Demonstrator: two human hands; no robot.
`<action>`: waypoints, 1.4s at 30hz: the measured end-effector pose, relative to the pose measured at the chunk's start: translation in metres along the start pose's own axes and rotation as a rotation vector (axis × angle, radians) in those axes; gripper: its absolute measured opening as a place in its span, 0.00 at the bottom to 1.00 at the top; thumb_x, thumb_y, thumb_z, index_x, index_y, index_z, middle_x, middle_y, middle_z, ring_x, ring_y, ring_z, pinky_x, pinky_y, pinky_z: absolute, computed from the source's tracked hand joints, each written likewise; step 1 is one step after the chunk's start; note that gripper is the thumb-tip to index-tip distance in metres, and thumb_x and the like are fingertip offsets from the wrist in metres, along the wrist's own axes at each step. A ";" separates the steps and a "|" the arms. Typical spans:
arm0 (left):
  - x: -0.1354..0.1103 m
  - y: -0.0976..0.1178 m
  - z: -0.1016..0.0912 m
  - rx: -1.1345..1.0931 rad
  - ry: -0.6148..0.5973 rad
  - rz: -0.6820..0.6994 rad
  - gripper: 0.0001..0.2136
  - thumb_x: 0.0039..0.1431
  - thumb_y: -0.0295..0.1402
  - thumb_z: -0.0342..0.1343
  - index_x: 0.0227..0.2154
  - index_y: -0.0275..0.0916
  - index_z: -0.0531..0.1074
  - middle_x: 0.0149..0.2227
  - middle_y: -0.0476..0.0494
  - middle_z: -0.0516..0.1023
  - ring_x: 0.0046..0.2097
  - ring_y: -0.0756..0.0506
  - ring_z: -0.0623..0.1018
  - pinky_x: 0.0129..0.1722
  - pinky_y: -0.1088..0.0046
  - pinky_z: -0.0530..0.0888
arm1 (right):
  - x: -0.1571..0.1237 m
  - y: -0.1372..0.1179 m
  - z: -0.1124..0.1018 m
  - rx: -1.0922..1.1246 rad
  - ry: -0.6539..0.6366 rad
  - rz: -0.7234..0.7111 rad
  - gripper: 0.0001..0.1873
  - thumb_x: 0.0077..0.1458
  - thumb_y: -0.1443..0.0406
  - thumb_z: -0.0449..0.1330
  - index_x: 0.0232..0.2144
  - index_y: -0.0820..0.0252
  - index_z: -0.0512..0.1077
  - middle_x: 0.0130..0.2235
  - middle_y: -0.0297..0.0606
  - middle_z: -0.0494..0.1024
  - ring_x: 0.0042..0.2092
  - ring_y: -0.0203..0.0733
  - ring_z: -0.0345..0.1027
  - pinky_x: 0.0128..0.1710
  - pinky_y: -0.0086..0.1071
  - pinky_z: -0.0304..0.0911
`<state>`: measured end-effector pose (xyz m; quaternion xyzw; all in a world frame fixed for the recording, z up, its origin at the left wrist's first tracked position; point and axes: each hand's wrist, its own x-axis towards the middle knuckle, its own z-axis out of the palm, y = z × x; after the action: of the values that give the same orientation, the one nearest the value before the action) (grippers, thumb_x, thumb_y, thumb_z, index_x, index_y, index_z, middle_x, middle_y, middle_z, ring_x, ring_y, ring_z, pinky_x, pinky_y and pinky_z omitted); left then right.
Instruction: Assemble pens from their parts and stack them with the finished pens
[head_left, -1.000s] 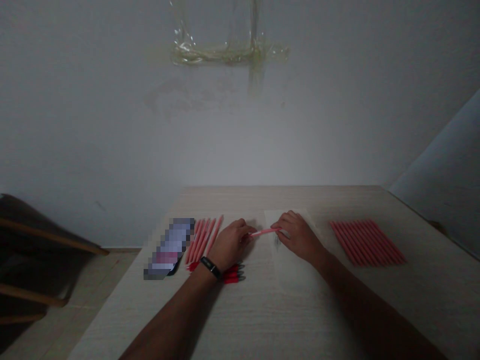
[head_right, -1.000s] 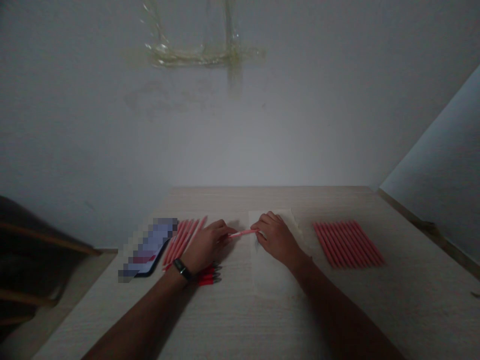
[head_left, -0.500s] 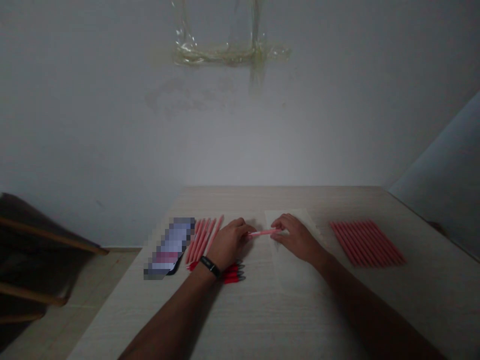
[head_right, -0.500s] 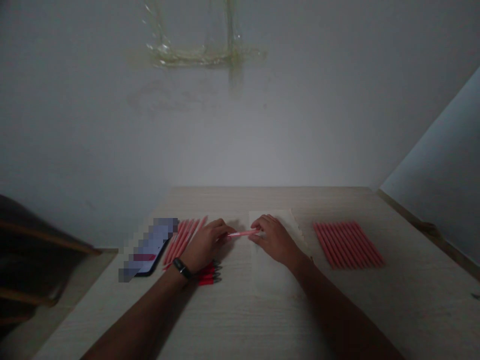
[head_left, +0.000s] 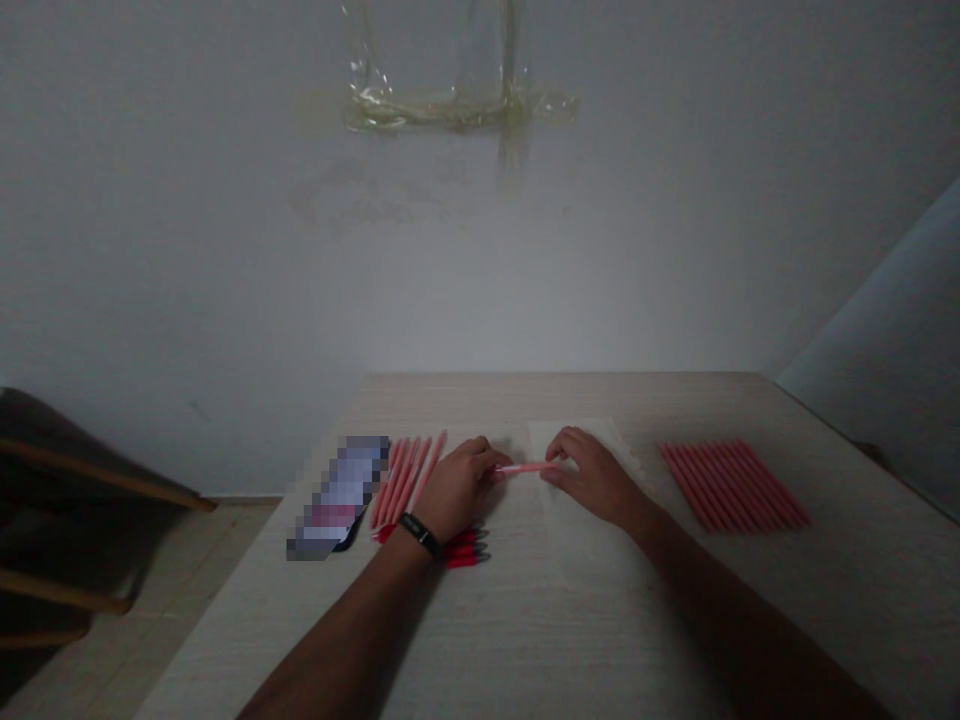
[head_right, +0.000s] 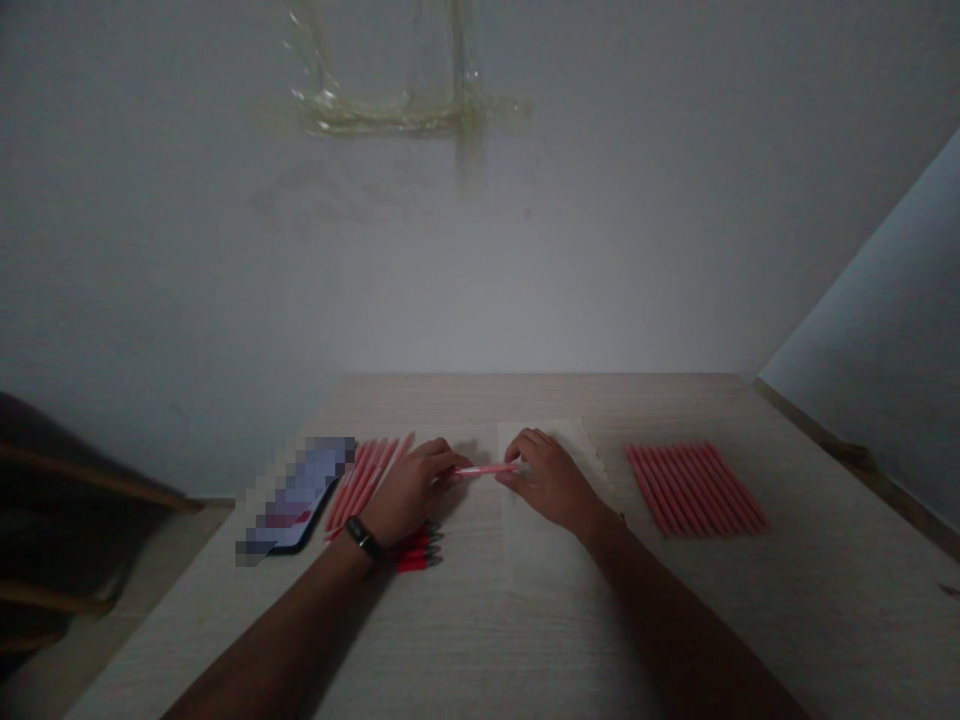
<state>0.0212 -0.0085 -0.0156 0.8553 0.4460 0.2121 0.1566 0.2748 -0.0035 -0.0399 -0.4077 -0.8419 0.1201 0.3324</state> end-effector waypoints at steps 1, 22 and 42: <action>0.000 0.000 0.000 0.000 0.001 0.002 0.12 0.63 0.25 0.53 0.44 0.43 0.78 0.41 0.44 0.74 0.43 0.45 0.74 0.43 0.71 0.69 | 0.000 0.000 0.000 -0.011 0.002 0.000 0.12 0.66 0.57 0.57 0.33 0.58 0.70 0.36 0.37 0.73 0.40 0.42 0.65 0.41 0.36 0.59; 0.001 0.002 0.001 -0.008 0.017 0.026 0.10 0.63 0.25 0.54 0.41 0.42 0.78 0.40 0.44 0.75 0.42 0.45 0.74 0.41 0.72 0.68 | 0.000 -0.001 0.004 -0.032 -0.075 -0.018 0.23 0.71 0.59 0.49 0.23 0.59 0.68 0.31 0.36 0.72 0.38 0.41 0.65 0.41 0.36 0.59; 0.003 0.006 0.010 -0.511 0.222 -0.106 0.06 0.59 0.34 0.62 0.32 0.37 0.74 0.31 0.47 0.73 0.31 0.49 0.71 0.32 0.73 0.66 | -0.003 -0.011 0.004 0.542 0.135 0.143 0.23 0.68 0.50 0.50 0.33 0.60 0.74 0.33 0.38 0.75 0.37 0.41 0.69 0.40 0.34 0.62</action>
<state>0.0323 -0.0103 -0.0206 0.7350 0.4366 0.4015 0.3285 0.2668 -0.0125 -0.0384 -0.3693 -0.7242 0.3366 0.4753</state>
